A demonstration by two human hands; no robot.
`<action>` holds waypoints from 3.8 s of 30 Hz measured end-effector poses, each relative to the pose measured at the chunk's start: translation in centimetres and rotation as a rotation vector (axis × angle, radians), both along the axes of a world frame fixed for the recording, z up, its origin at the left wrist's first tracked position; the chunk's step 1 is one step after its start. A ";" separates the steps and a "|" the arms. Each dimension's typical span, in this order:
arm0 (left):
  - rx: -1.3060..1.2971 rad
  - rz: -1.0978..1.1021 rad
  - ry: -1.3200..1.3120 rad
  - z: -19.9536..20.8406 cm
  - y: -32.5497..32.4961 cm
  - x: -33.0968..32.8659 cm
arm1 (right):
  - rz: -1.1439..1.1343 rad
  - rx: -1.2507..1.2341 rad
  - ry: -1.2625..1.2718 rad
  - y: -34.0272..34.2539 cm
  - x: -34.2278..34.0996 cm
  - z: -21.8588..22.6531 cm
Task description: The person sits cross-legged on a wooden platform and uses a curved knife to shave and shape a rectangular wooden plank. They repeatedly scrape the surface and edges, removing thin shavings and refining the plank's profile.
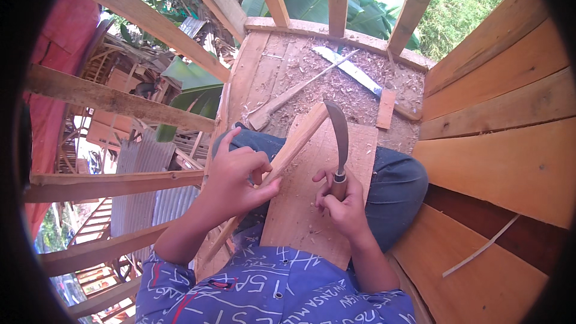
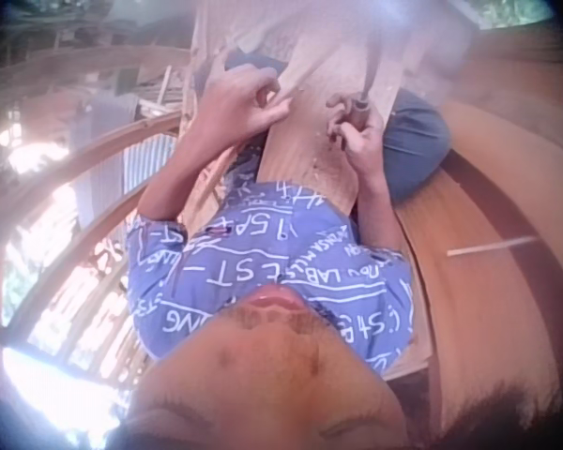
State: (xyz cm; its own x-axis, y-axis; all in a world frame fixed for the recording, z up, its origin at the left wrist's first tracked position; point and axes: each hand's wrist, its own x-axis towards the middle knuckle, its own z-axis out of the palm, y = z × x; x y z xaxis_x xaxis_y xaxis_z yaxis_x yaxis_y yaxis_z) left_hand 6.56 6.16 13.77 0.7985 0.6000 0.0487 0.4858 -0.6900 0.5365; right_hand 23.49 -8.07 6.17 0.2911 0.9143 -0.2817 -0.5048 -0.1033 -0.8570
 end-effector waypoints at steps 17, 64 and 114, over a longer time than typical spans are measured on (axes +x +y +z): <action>-0.640 0.096 -0.029 -6.0 1.9 2.3 | 0.016 -0.116 -0.123 0.6 -0.5 -1.0; -1.384 0.204 -0.635 -10.2 -0.3 -1.6 | 0.085 -0.368 -1.547 3.1 0.7 0.5; -1.163 0.288 -0.522 -10.0 -0.9 -0.8 | 0.003 -0.432 -1.398 5.6 4.3 -1.5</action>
State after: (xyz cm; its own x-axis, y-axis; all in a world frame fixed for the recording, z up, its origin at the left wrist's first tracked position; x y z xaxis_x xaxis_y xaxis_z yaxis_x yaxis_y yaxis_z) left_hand 5.74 5.22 3.77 0.6801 0.6453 -0.3480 0.0918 0.3959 0.9137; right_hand 27.80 -2.50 4.70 0.5501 0.8347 -0.0236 0.6951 -0.4734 -0.5411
